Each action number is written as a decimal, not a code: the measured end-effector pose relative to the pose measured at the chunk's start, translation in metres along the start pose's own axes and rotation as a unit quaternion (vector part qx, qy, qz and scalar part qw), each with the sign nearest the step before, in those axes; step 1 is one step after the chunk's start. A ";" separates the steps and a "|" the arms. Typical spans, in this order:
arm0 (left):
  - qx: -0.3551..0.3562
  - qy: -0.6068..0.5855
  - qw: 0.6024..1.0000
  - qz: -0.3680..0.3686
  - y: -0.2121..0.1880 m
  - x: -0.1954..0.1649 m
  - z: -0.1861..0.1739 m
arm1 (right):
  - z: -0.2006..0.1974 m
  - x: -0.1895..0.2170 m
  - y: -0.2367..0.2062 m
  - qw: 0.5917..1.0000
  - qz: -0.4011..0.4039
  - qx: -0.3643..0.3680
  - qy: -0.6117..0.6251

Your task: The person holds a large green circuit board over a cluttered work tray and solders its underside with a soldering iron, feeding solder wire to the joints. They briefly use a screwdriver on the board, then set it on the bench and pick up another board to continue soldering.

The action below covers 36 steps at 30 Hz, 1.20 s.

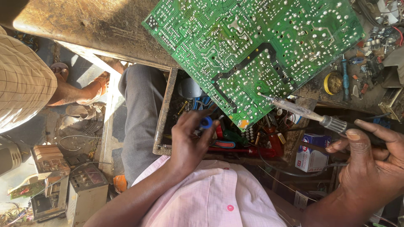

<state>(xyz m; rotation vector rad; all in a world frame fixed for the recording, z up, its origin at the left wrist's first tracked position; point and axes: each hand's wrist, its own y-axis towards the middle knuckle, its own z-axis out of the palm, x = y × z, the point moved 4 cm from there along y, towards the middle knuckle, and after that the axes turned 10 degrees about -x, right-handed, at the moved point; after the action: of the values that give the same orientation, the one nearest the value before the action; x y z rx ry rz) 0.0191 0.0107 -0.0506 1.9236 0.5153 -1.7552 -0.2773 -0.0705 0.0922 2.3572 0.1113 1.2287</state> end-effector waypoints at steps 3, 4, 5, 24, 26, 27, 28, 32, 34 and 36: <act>0.062 0.059 0.996 0.032 -0.004 0.003 0.007 | -0.002 0.001 0.000 0.999 -0.030 0.022 0.003; 0.083 0.077 0.993 0.041 -0.005 0.004 0.012 | -0.003 0.001 0.000 0.999 -0.041 0.029 0.002; 0.111 0.100 0.987 0.052 -0.007 0.005 0.017 | -0.003 0.002 0.000 0.998 -0.051 0.036 -0.002; 0.346 -0.090 0.929 -0.101 0.004 -0.014 0.016 | 0.002 0.023 0.004 0.996 -0.066 0.043 -0.038; 0.349 -0.175 0.914 -0.108 0.008 -0.020 0.001 | 0.001 0.023 0.005 0.996 -0.066 0.041 -0.041; 0.341 -0.196 0.915 -0.088 0.012 -0.025 -0.008 | 0.001 0.023 0.005 0.996 -0.064 0.040 -0.040; 0.334 -0.216 0.915 -0.068 0.016 -0.031 -0.018 | 0.001 0.023 0.004 0.997 -0.063 0.038 -0.039; 0.367 -0.475 0.800 -0.008 0.035 -0.080 -0.058 | 0.000 0.026 0.003 0.997 -0.055 0.030 -0.037; 0.374 -0.512 0.761 0.138 0.051 -0.111 -0.077 | -0.001 0.027 0.002 0.997 -0.052 0.035 -0.050; 0.363 -0.518 0.755 0.173 0.062 -0.134 -0.097 | -0.001 0.027 0.002 0.995 -0.063 0.044 -0.066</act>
<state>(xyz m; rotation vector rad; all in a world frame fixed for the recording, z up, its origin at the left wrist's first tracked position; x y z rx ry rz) 0.1192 0.0227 0.0944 0.9224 -0.9758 -2.5364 -0.2626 -0.0645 0.1143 2.4578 0.2717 1.0236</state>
